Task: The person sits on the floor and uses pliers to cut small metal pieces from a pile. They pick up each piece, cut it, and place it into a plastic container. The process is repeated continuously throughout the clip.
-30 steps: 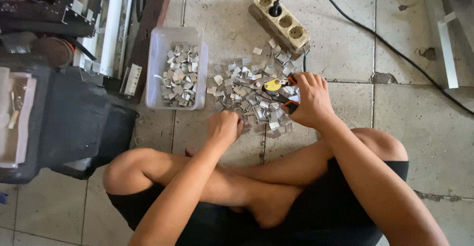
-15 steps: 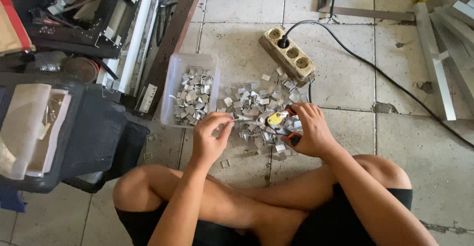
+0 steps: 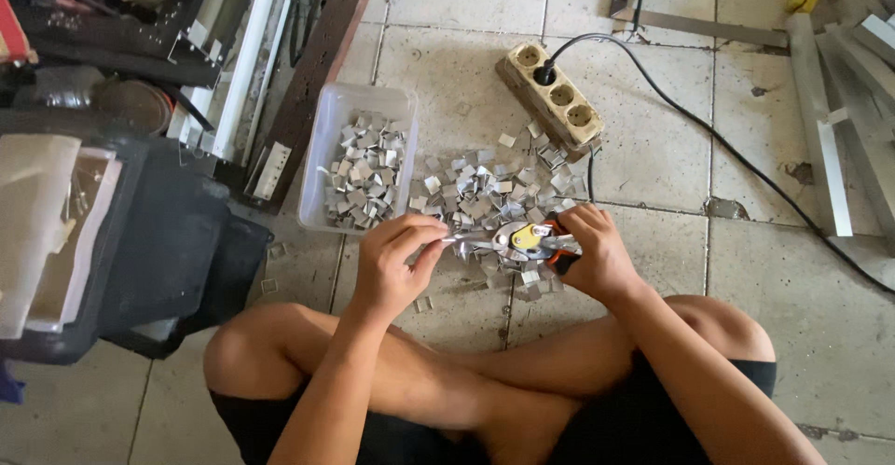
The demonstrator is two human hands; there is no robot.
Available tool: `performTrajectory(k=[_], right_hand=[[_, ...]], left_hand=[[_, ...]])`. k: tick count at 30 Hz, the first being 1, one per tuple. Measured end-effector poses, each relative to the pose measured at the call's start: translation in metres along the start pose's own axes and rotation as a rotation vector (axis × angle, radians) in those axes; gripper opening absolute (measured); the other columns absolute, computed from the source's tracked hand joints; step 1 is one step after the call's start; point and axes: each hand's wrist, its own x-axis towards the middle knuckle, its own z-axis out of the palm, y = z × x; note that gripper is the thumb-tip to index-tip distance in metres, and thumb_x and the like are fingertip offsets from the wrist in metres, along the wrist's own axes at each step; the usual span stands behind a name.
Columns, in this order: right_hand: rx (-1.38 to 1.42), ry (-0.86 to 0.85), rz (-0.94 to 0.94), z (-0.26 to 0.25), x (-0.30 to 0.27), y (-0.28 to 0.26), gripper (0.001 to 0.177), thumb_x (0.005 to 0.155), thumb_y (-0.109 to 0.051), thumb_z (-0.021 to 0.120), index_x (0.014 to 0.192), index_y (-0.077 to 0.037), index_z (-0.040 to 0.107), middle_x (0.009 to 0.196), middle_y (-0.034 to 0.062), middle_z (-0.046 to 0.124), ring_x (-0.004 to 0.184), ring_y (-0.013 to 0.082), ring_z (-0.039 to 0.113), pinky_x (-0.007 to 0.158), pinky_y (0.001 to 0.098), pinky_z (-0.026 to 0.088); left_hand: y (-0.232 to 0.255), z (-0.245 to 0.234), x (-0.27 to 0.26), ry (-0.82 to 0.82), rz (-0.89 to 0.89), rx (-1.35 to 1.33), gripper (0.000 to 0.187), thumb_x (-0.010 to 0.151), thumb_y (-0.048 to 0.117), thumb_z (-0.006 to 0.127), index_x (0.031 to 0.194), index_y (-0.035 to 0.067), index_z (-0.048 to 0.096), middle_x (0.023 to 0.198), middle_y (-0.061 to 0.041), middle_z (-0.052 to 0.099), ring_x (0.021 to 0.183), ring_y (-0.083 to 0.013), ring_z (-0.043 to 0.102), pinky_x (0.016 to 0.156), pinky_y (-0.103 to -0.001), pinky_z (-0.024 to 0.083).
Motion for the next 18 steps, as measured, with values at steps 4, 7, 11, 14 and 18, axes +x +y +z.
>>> performTrajectory(k=[4,7,11,14,18], right_hand=[[-0.025,0.006,-0.011,-0.005,0.011,-0.016,0.033,0.059,-0.014,0.081,0.086,-0.011,0.062,0.084,0.0063,0.062,0.083,0.0329,0.062,0.072,0.0373,0.045],[-0.006,-0.013,-0.006,-0.01,0.018,-0.031,0.06,0.051,-0.026,0.082,0.105,-0.008,0.065,0.102,0.0076,0.063,0.096,0.0321,0.061,0.081,0.039,0.047],[-0.015,-0.02,-0.001,-0.007,0.015,-0.029,0.062,0.051,-0.025,0.084,0.108,-0.006,0.066,0.103,0.0102,0.064,0.099,0.0342,0.062,0.083,0.04,0.047],[-0.068,-0.008,0.005,0.001,0.005,-0.017,0.058,0.05,-0.022,0.084,0.103,-0.007,0.066,0.097,0.0077,0.063,0.094,0.0319,0.063,0.081,0.0378,0.046],[-0.038,0.001,0.004,0.008,-0.002,-0.005,0.041,0.055,-0.019,0.085,0.088,-0.01,0.062,0.081,0.005,0.06,0.085,0.031,0.062,0.074,0.0368,0.044]], left_hand=[[0.011,-0.005,0.01,0.028,-0.02,-0.018,0.01,0.086,0.001,0.074,0.089,0.011,0.074,0.091,-0.004,0.076,0.08,-0.0261,0.075,0.072,-0.036,0.058],[0.015,-0.011,0.015,-0.002,-0.018,-0.018,0.011,0.087,0.002,0.073,0.09,0.012,0.074,0.093,-0.004,0.075,0.083,-0.0265,0.075,0.075,-0.036,0.058],[0.015,-0.009,0.012,0.004,-0.011,-0.035,0.013,0.086,-0.002,0.073,0.089,0.011,0.073,0.088,-0.006,0.074,0.077,-0.0274,0.074,0.069,-0.037,0.057],[0.008,-0.006,0.007,-0.005,0.008,-0.018,0.013,0.086,-0.001,0.073,0.089,0.011,0.073,0.088,-0.005,0.074,0.077,-0.0256,0.073,0.068,-0.035,0.057],[0.008,-0.006,0.008,-0.021,-0.011,-0.042,0.011,0.088,0.0,0.071,0.091,0.011,0.072,0.089,-0.006,0.074,0.078,-0.0285,0.073,0.067,-0.038,0.057]])
